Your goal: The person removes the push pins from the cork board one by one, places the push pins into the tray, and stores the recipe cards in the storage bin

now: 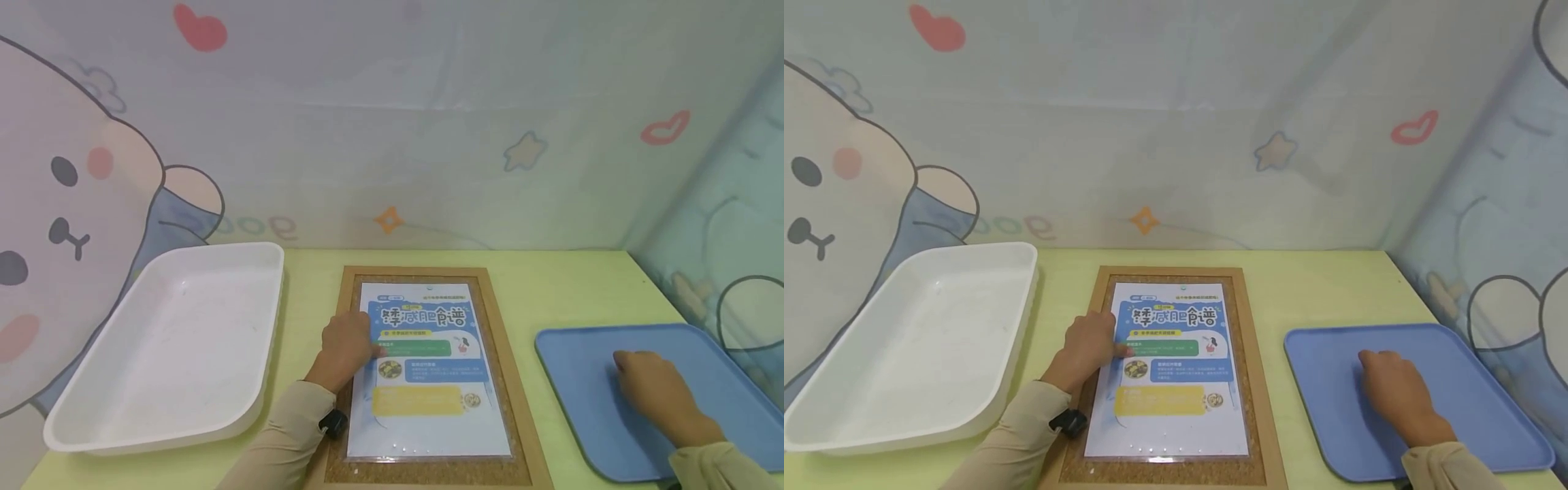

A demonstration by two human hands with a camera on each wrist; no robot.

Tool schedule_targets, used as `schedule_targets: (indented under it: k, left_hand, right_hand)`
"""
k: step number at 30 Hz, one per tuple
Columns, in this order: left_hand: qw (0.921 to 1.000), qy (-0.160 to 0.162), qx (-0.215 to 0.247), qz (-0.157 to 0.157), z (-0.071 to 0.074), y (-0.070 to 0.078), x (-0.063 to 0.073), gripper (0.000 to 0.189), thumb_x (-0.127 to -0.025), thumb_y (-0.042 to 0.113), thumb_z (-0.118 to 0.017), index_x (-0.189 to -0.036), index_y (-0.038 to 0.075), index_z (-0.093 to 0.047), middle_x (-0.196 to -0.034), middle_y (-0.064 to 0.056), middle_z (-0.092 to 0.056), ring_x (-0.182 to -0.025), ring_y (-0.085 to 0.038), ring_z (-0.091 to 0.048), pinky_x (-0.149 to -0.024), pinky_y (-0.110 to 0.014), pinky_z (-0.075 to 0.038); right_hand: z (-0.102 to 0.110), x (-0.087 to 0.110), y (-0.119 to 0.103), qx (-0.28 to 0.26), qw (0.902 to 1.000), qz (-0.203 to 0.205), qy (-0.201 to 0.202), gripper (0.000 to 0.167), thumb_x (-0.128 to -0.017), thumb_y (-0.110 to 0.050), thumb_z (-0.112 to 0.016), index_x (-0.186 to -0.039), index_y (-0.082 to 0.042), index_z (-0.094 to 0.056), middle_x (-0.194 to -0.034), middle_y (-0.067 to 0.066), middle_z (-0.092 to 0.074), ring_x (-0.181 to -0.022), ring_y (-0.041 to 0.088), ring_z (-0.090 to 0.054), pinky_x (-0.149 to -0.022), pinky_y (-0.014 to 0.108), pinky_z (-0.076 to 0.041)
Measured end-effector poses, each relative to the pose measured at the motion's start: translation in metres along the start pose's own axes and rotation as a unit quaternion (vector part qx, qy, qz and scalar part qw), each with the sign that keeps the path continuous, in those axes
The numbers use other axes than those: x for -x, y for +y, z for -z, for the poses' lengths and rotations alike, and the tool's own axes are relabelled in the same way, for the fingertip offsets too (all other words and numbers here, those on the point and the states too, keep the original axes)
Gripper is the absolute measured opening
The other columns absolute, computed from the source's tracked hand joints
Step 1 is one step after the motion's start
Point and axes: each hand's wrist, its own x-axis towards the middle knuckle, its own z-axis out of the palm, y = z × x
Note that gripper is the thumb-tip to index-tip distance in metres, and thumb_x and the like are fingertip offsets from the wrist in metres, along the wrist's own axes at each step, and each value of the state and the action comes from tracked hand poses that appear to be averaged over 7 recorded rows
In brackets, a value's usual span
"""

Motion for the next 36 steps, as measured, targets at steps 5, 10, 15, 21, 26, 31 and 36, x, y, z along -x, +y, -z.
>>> schedule_targets:
  k: [5,10,15,21,26,31,36]
  left_hand:
    - [1.0,0.0,0.007,-0.002,0.0,0.0,0.0,0.047,-0.075,0.035,-0.088,-0.099,0.001,-0.068,-0.073,-0.007,-0.058,-0.062,-0.018,-0.057,-0.054,-0.029,-0.049]
    - [0.9999,0.002,0.009,-0.006,0.001,0.0,-0.001,0.045,-0.075,0.035,-0.088,-0.097,0.001,-0.068,-0.072,-0.006,-0.058,-0.062,-0.018,-0.057,-0.053,-0.029,-0.048]
    - [1.0,0.002,0.008,-0.004,0.001,-0.001,0.0,0.046,-0.075,0.036,-0.088,-0.098,0.001,-0.068,-0.072,-0.006,-0.058,-0.062,-0.018,-0.056,-0.053,-0.029,-0.048]
    - [0.9999,0.005,0.011,-0.004,0.0,0.0,-0.001,0.047,-0.074,0.035,-0.089,-0.099,0.0,-0.068,-0.072,-0.007,-0.058,-0.062,-0.018,-0.056,-0.054,-0.029,-0.049]
    - [0.9999,0.006,0.013,-0.005,0.0,0.0,0.0,0.047,-0.073,0.035,-0.089,-0.097,0.001,-0.068,-0.071,-0.006,-0.058,-0.061,-0.018,-0.057,-0.053,-0.029,-0.048]
    - [0.9999,0.006,0.012,-0.005,0.0,0.0,-0.001,0.047,-0.073,0.036,-0.089,-0.097,0.001,-0.068,-0.072,-0.006,-0.058,-0.062,-0.018,-0.056,-0.053,-0.029,-0.048]
    - [0.9998,0.016,0.004,-0.01,0.0,-0.001,0.0,0.049,-0.072,0.037,-0.09,-0.096,0.0,-0.068,-0.071,-0.006,-0.058,-0.061,-0.017,-0.055,-0.052,-0.029,-0.049]
  right_hand:
    - [0.002,0.001,-0.003,0.005,1.0,0.001,-0.003,0.035,-0.085,0.01,-0.054,-0.059,-0.01,-0.043,-0.053,0.007,-0.046,-0.05,0.022,-0.041,-0.046,0.044,-0.035]
    - [0.006,0.001,-0.005,-0.002,0.9995,0.001,-0.031,0.035,-0.084,0.01,-0.053,-0.059,-0.011,-0.039,-0.054,0.005,-0.041,-0.052,0.021,-0.039,-0.047,0.039,-0.033]
    - [0.013,0.0,-0.006,-0.016,0.9991,0.008,-0.039,0.037,-0.081,0.007,-0.06,-0.061,-0.013,-0.036,-0.056,0.001,-0.035,-0.053,0.018,-0.035,-0.049,0.033,-0.027]
    - [0.031,-0.016,-0.012,-0.038,0.9975,0.005,-0.059,0.017,-0.083,-0.007,-0.074,-0.091,0.002,-0.062,-0.066,0.005,-0.062,-0.055,0.017,-0.053,-0.048,0.036,-0.04]
    - [0.043,-0.036,-0.029,-0.118,0.9883,0.0,-0.097,0.035,-0.09,-0.013,-0.071,-0.116,0.007,-0.06,-0.08,0.01,-0.07,-0.063,0.019,-0.062,-0.055,0.039,-0.049]
    - [0.044,-0.061,-0.061,-0.206,0.968,0.013,-0.143,0.032,-0.095,-0.016,-0.066,-0.118,0.006,-0.059,-0.085,0.01,-0.07,-0.066,0.016,-0.06,-0.058,0.034,-0.048]
    - [0.039,-0.097,-0.097,-0.274,0.9432,0.027,-0.187,0.029,-0.098,-0.015,-0.063,-0.117,0.005,-0.06,-0.092,0.017,-0.071,-0.074,0.023,-0.068,-0.064,0.037,-0.056]
